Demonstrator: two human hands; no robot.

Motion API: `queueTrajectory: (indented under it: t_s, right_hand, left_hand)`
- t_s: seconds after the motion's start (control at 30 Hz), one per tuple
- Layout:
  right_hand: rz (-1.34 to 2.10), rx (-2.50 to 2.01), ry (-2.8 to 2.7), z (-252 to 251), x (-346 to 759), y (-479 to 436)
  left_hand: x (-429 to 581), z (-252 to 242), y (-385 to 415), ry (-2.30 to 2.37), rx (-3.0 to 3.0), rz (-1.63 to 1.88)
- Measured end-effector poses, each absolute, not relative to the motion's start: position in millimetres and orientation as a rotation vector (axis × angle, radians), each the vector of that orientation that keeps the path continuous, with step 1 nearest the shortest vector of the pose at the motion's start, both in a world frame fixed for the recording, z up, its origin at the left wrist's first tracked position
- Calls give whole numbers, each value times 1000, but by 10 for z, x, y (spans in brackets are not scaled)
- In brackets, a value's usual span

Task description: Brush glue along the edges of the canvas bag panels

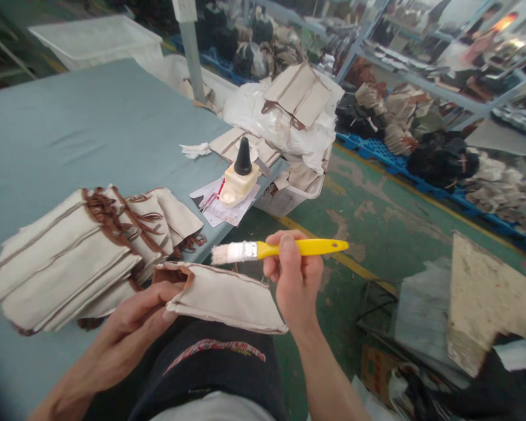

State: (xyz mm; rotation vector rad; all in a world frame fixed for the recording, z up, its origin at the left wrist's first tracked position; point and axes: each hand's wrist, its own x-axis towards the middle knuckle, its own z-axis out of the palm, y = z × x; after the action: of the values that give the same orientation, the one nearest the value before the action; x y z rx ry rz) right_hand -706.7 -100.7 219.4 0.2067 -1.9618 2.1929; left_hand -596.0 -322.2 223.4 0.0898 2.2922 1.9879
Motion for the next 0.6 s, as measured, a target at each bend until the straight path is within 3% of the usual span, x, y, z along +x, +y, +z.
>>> queueTrajectory:
  t_s: [0.3,0.6]
  right_hand:
    - [2225,678,-2014,2249,-6567,-1016]
    - [2086,487,-2029,2309,-6673,-1085]
  left_hand:
    - [-5943,2155,-3184,2379,53,2004]
    - [-5959,2168,-3135,2481,109,1995]
